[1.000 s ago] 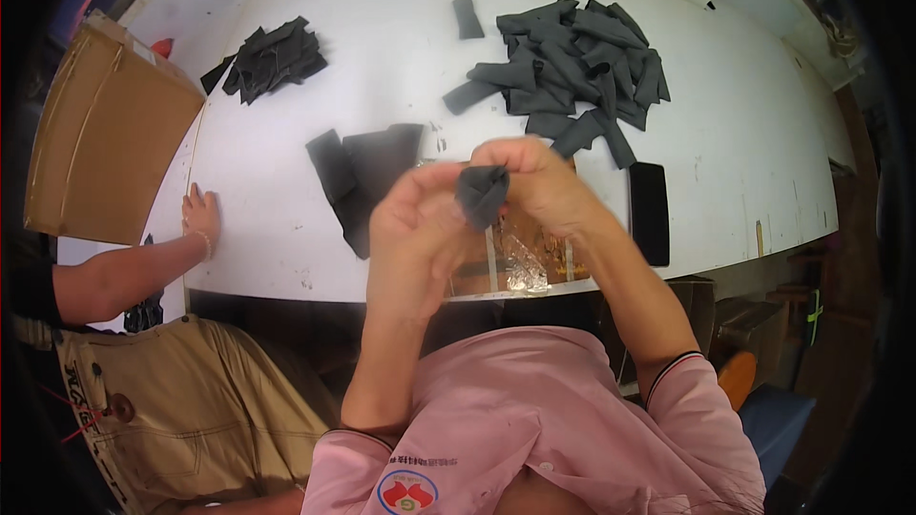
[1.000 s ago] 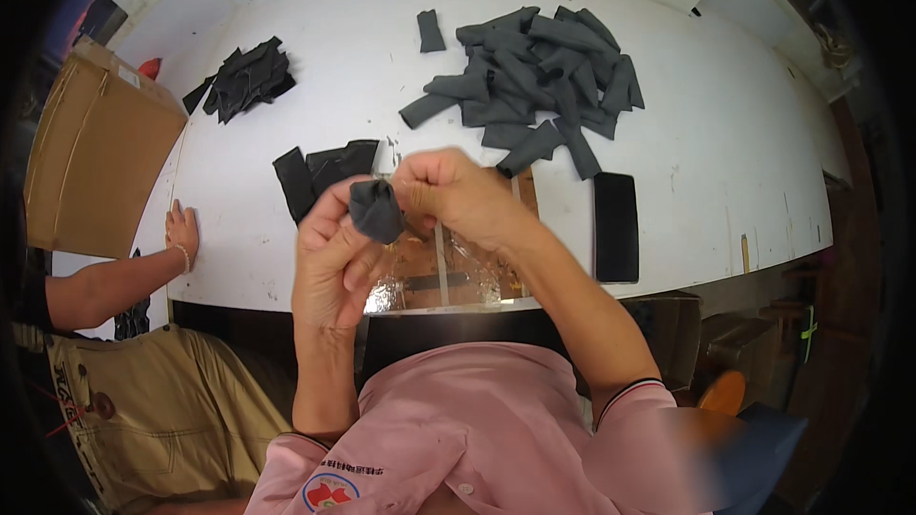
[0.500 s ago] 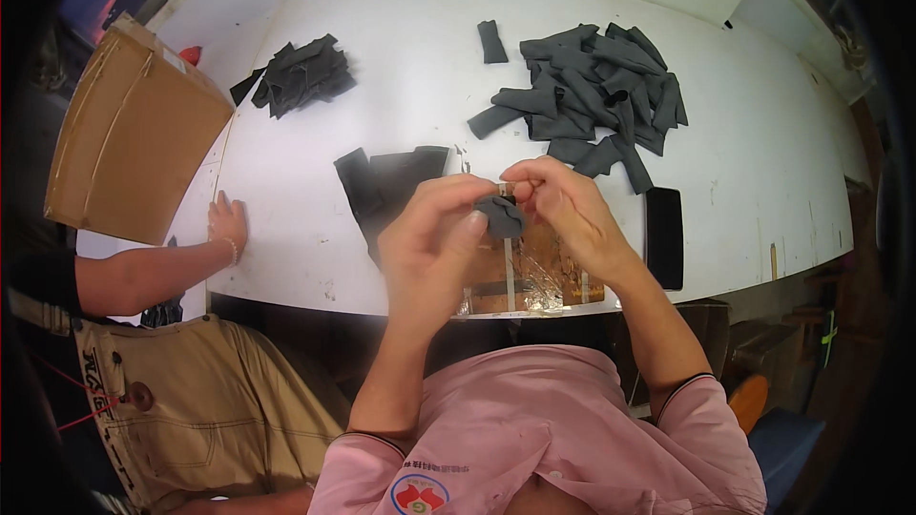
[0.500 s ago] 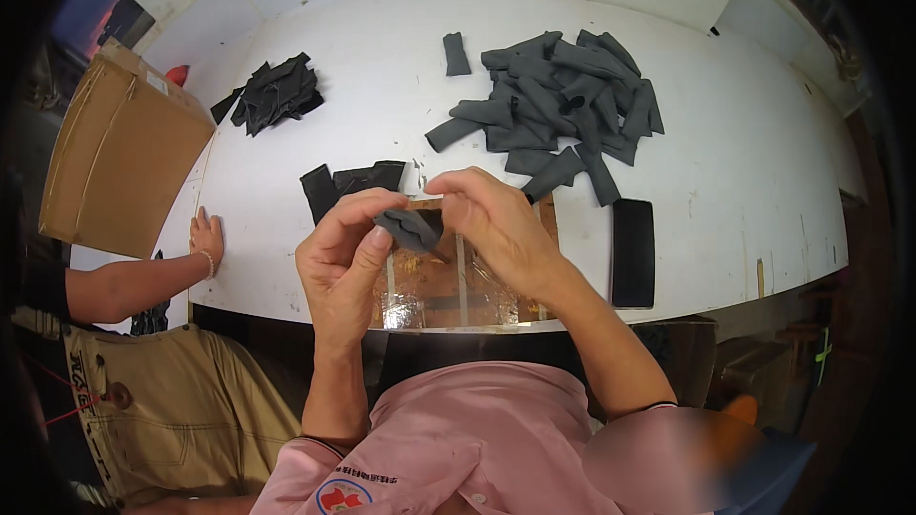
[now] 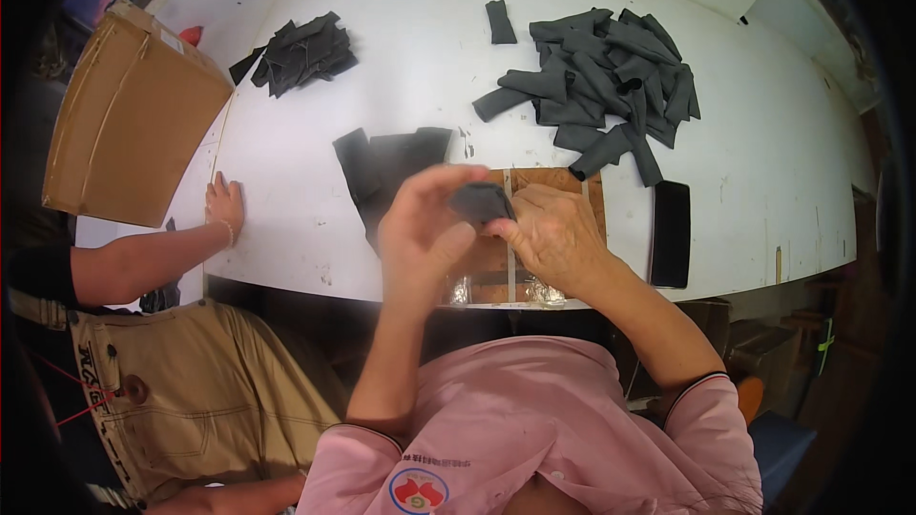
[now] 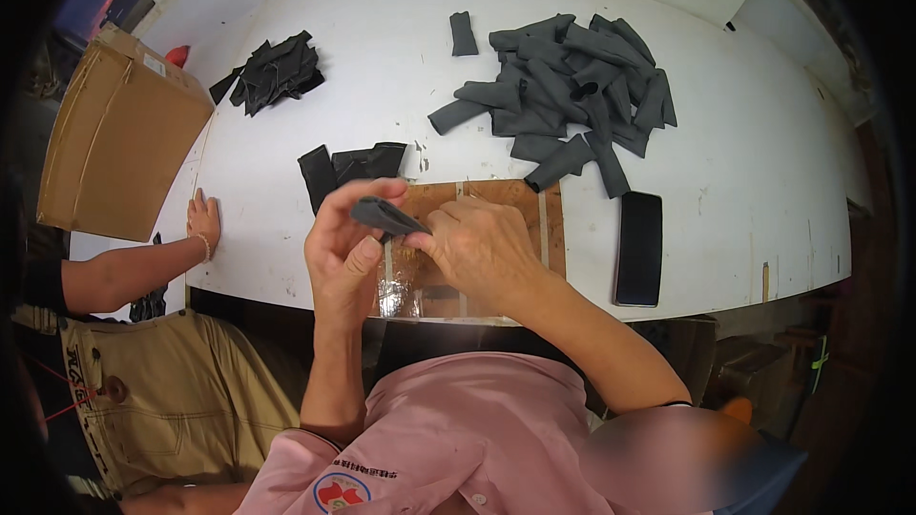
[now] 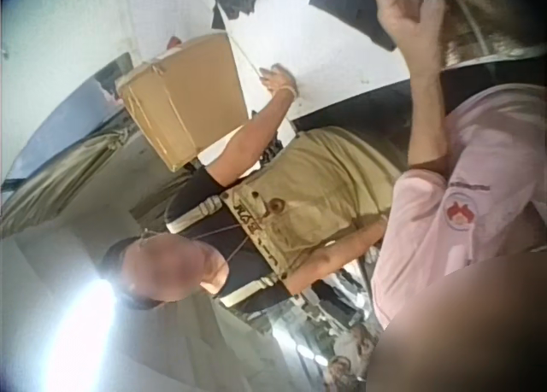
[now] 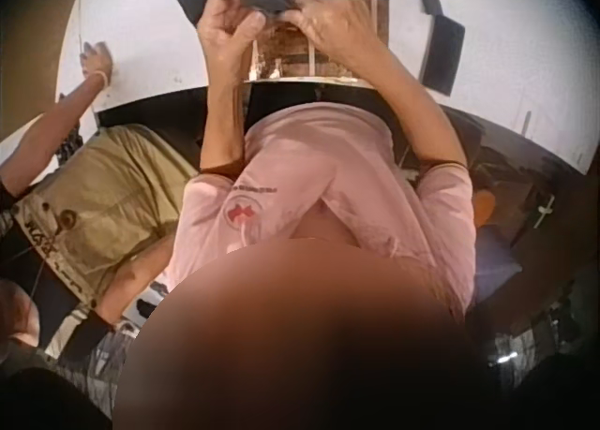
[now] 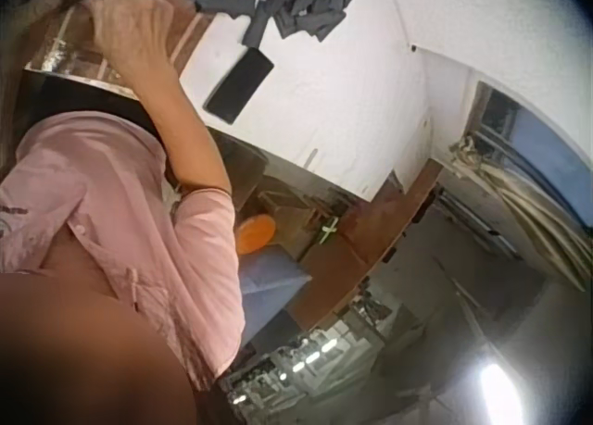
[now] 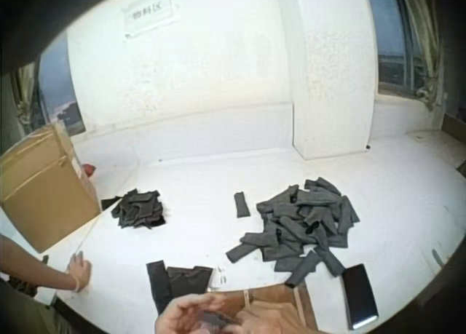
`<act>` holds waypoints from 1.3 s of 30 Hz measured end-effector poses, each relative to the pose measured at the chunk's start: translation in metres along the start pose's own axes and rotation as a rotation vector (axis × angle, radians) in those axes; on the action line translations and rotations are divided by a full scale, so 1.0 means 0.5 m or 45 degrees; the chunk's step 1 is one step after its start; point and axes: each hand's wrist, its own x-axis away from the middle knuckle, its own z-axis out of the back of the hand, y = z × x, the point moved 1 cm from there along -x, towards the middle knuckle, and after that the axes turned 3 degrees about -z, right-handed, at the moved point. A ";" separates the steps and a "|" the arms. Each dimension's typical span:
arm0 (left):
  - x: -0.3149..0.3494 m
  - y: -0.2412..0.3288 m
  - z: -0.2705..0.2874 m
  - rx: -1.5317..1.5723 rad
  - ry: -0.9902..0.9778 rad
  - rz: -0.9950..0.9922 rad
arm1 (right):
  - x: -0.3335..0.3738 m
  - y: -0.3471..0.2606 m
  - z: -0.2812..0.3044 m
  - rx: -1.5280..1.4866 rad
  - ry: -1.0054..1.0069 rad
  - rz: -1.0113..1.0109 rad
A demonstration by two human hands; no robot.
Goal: Sort and inspect small black rectangular pieces of material.
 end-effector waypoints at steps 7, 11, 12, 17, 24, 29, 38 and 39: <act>-0.064 0.039 -0.033 -0.131 -0.314 0.095 | -0.021 -0.015 0.022 -0.154 0.119 0.065; -0.052 0.041 -0.042 -0.503 -0.371 0.208 | 0.006 0.012 -0.019 -0.252 0.188 0.063; -0.045 0.022 -0.035 -0.490 -0.352 0.264 | 0.018 0.028 -0.038 -0.289 0.096 -0.036; -0.044 0.005 -0.030 -0.652 -0.203 0.158 | 0.002 0.019 -0.030 -0.254 -0.020 -0.046; -0.032 0.036 -0.052 -0.265 -0.027 0.124 | -0.002 0.007 -0.014 -0.243 -0.006 -0.055; -0.040 0.050 -0.061 -0.628 -0.152 0.118 | -0.005 0.003 0.005 -0.350 0.068 0.054; -0.029 0.025 -0.063 -0.728 0.057 -0.088 | 0.008 0.016 -0.022 -0.257 0.012 -0.081; -0.024 0.032 -0.062 -0.726 0.054 -0.086 | 0.007 0.015 -0.016 -0.255 0.013 -0.084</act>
